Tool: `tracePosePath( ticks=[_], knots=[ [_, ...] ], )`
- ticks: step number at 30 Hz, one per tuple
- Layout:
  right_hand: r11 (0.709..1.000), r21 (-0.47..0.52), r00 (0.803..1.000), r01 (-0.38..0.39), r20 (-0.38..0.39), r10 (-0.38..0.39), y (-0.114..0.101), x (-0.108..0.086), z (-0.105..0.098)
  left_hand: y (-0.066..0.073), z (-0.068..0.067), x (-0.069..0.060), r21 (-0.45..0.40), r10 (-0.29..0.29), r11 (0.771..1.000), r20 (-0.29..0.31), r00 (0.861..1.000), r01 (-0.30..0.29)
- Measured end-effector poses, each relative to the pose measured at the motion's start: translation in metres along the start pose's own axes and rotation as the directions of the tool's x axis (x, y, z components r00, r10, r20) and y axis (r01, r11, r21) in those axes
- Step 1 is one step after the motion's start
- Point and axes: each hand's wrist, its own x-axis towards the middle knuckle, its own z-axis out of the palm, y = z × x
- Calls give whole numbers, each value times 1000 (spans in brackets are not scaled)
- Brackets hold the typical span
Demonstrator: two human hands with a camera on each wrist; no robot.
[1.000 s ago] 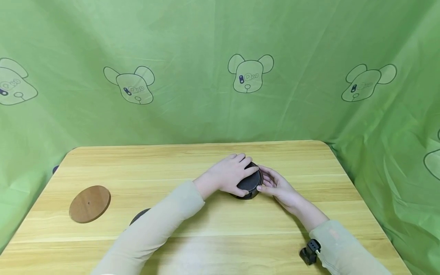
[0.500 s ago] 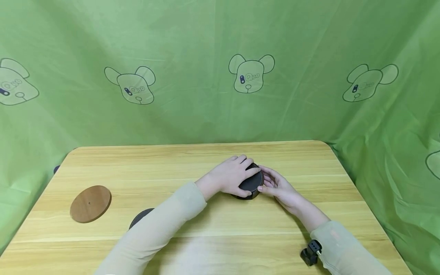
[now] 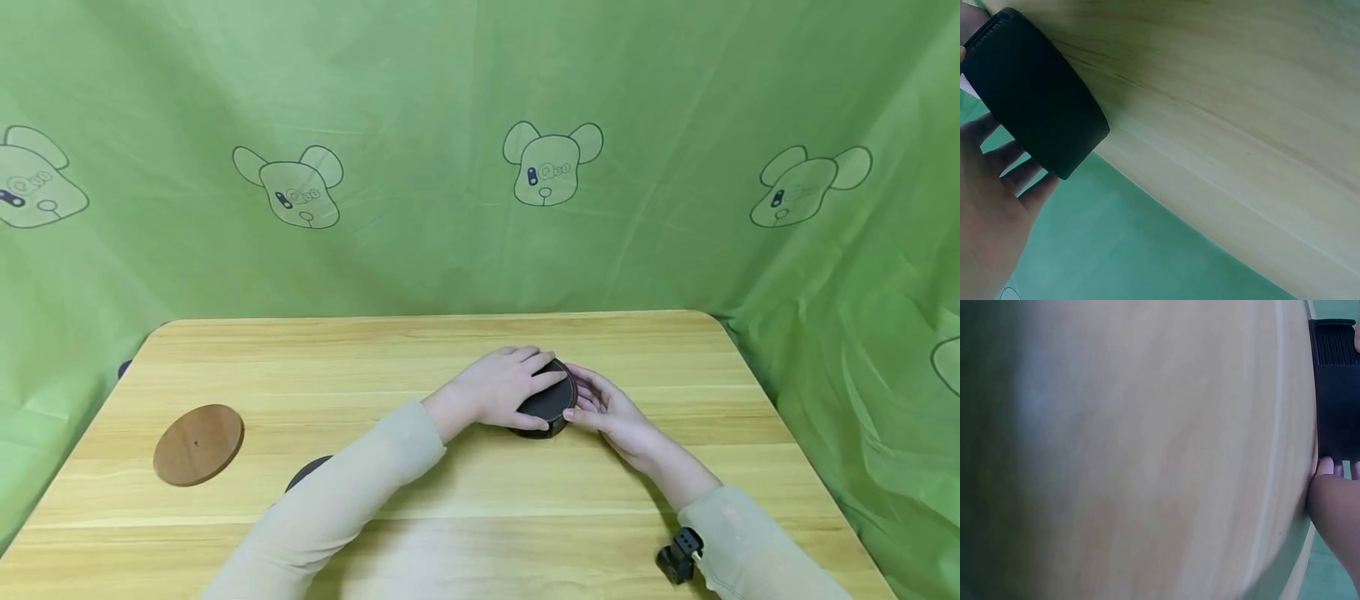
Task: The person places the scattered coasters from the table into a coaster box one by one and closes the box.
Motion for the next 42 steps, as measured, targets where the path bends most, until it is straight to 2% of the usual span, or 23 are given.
tracePosePath(
  ticks=[4,11,20,27,36,42],
  knots=[
    [1000,10,1000,-8,-5,8,1,-1,-1,1,-2,-3,-32,-3,999,27,1000,4],
    [1000,16,1000,-18,-3,18,0,-3,0,0,-3,-7,-57,6,998,39,999,-4],
    [1000,10,1000,-22,2,22,1,-3,-1,-2,-6,-17,3,33,999,39,999,-33],
    [1000,13,1000,-8,-3,8,2,-3,-1,-3,-5,-28,51,52,997,8,999,-53],
    [1000,11,1000,-7,-12,7,2,-1,-1,-3,-4,-46,104,91,991,-34,995,-87],
    [1000,3,1000,-14,-14,14,1,1,-1,-4,-8,-62,115,99,989,-42,994,-93]
  ],
)
